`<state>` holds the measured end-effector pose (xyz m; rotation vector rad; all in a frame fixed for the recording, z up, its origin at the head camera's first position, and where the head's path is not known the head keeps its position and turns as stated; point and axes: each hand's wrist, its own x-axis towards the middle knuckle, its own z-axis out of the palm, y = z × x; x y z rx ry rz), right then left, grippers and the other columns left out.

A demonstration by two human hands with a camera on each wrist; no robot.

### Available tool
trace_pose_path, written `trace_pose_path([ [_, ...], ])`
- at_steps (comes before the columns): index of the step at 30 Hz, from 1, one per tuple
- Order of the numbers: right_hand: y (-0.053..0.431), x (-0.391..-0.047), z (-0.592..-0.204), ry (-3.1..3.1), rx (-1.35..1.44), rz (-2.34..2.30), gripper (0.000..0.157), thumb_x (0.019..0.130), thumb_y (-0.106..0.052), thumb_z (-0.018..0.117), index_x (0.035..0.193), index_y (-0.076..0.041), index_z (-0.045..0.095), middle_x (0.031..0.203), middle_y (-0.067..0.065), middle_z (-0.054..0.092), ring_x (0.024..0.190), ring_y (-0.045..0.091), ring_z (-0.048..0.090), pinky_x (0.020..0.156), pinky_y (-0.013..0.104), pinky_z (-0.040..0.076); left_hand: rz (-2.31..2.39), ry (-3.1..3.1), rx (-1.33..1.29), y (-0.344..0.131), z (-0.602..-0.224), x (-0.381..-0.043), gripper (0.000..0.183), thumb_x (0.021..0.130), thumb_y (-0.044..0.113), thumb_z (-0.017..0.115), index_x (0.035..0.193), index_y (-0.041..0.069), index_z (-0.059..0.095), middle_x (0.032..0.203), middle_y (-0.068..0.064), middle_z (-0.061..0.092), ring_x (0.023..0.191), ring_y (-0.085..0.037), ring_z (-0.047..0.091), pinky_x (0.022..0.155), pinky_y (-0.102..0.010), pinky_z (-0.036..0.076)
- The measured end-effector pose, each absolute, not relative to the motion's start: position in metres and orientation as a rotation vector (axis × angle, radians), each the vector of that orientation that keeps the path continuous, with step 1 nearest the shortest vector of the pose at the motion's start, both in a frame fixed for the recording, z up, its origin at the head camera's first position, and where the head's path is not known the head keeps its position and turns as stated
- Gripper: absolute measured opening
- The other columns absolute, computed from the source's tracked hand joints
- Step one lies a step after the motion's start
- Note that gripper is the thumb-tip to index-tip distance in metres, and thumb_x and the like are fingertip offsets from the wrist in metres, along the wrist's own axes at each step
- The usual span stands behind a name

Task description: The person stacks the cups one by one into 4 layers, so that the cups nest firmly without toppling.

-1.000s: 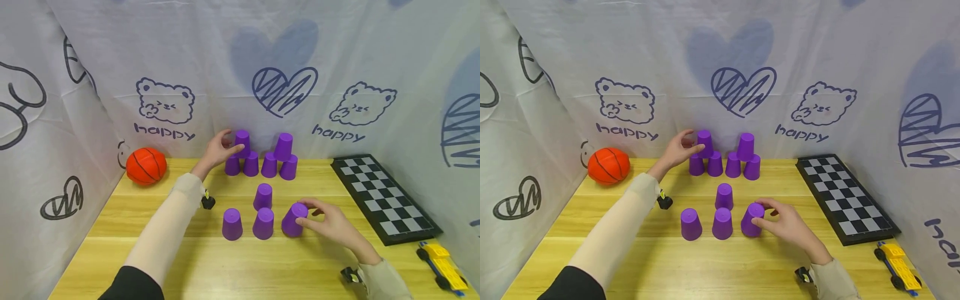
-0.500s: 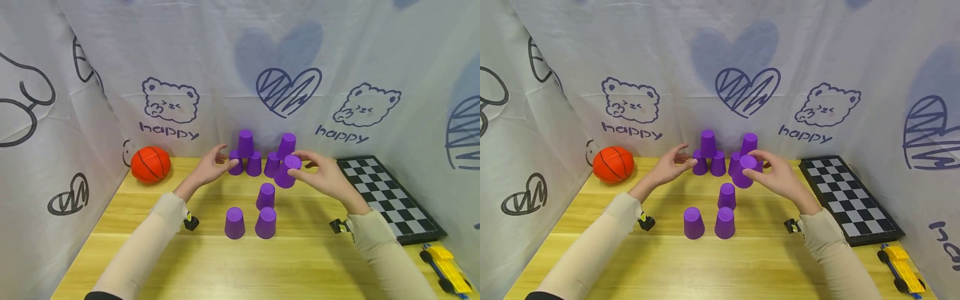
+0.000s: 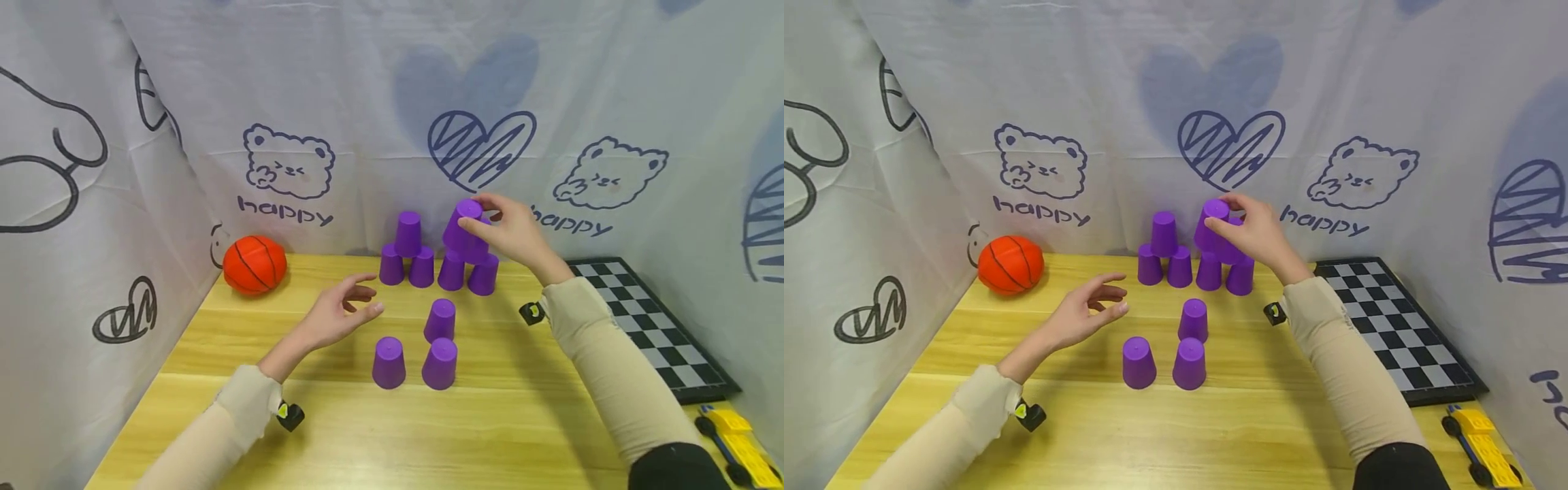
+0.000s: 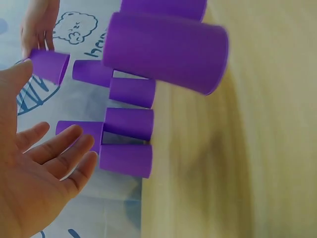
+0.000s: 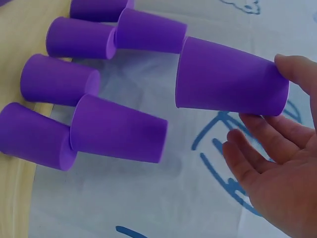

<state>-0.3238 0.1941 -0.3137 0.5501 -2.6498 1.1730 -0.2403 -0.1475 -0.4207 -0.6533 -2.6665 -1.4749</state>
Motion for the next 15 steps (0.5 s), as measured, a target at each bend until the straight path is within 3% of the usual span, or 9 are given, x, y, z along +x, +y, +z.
trace_pose_path([
  [10,0.186,-0.351,-0.319,-2.681,0.517,1.126,0.058,0.095,-0.041,0.076,0.14,-0.006,0.063,0.14,0.017,0.067,0.135,0.04,0.057,0.114,0.056,0.046,-1.465,-2.655,-0.71,-0.148,-0.435,-0.222,0.057,0.096,0.032,0.077,0.147,0.016,0.058,0.131,-0.012,0.074,0.122,-0.031,0.071,0.094,-0.051,0.057],
  [15,0.18,-0.363,-0.32,-2.684,0.575,1.027,0.056,0.095,-0.041,0.076,0.137,-0.006,0.065,0.136,0.017,0.07,0.133,0.039,0.059,0.115,0.054,0.045,-1.435,-2.669,-0.731,-0.147,-0.443,-0.218,0.057,0.096,0.031,0.078,0.147,0.015,0.058,0.132,-0.011,0.074,0.122,-0.032,0.071,0.093,-0.048,0.058],
])
